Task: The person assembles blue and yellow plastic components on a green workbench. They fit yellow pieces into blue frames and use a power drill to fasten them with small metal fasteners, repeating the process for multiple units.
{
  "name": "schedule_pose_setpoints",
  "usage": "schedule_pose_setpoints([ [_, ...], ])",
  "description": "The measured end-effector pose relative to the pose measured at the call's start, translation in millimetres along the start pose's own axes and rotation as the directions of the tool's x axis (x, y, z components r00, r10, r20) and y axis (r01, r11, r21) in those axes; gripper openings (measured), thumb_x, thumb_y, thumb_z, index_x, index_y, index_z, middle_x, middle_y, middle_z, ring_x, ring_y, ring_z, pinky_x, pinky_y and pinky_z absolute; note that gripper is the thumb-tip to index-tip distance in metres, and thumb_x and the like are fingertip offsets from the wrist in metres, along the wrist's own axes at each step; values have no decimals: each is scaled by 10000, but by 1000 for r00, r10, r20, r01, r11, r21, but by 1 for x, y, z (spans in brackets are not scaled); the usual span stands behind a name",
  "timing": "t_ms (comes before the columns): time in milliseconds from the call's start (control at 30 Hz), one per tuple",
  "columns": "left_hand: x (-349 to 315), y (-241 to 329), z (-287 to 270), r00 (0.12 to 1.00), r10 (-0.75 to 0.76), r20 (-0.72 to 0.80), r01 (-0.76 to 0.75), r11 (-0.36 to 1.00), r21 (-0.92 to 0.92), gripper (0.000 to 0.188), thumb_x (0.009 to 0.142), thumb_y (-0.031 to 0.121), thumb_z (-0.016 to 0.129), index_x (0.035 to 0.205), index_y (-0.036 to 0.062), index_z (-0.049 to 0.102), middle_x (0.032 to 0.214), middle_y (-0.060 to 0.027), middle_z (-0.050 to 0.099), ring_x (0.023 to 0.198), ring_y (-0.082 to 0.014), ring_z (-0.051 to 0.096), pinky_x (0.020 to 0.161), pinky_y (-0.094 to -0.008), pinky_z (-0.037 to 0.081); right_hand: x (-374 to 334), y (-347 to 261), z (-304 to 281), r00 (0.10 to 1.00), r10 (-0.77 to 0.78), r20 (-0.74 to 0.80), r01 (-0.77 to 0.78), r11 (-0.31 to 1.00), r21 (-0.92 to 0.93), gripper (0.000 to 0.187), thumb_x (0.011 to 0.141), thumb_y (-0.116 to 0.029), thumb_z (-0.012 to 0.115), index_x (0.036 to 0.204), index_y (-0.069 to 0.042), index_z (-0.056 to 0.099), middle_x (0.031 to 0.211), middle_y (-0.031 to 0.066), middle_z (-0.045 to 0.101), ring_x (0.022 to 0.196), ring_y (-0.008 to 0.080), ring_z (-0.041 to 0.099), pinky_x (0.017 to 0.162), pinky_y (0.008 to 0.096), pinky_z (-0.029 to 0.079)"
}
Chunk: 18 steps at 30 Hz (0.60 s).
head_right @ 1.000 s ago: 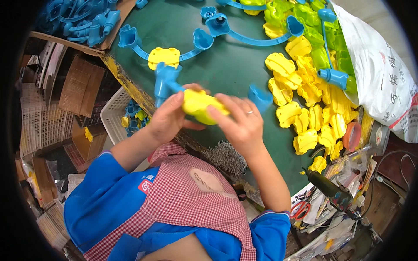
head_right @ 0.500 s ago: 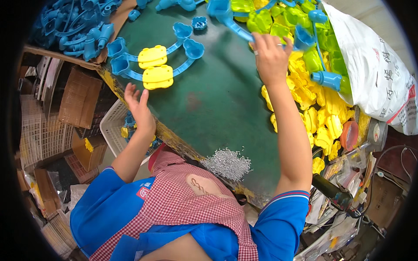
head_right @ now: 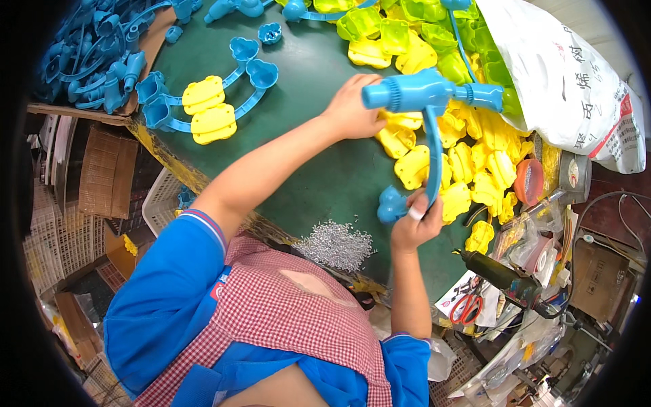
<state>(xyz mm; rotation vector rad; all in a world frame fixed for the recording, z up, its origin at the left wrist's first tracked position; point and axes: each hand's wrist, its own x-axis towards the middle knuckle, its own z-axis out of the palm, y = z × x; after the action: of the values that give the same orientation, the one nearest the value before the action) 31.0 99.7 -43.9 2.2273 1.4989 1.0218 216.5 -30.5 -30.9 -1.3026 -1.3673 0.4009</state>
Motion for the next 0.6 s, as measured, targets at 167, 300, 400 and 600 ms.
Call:
schedule_pose_setpoints([
  [167,-54,-7,-37,972,-118,201,80,979,187,591,685,270,780,1166,36,529,1137,-153,558,1067,-323,549,923,-397,459,-27,18,0,996,21,92,-29,996,87,282,977,-238,495,913,30,554,780,77,594,721,146,549,685,267,444],
  [300,-85,2,-44,813,-560,161,438,404,-803,535,872,243,622,1319,50,401,1223,-170,551,1052,-334,595,845,-415,532,-23,-1,5,986,131,108,-152,963,224,289,980,-238,492,902,34,553,724,81,601,695,157,576,761,318,489],
  [400,-101,30,-73,722,-200,662,383,-682,-623,479,940,197,486,1376,68,336,1267,-192,532,1083,-371,591,859,-430,544,-16,-31,17,951,237,199,-293,897,331,268,982,-218,486,896,30,540,697,72,590,689,145,576,778,330,500],
  [600,-109,75,-79,702,-487,519,490,-197,-849,443,963,163,472,1377,87,334,1258,-122,543,1098,-241,595,836,-374,552,-8,-56,28,876,251,411,-396,862,316,160,931,-130,577,876,-1,499,765,78,603,714,129,573,680,263,473],
])
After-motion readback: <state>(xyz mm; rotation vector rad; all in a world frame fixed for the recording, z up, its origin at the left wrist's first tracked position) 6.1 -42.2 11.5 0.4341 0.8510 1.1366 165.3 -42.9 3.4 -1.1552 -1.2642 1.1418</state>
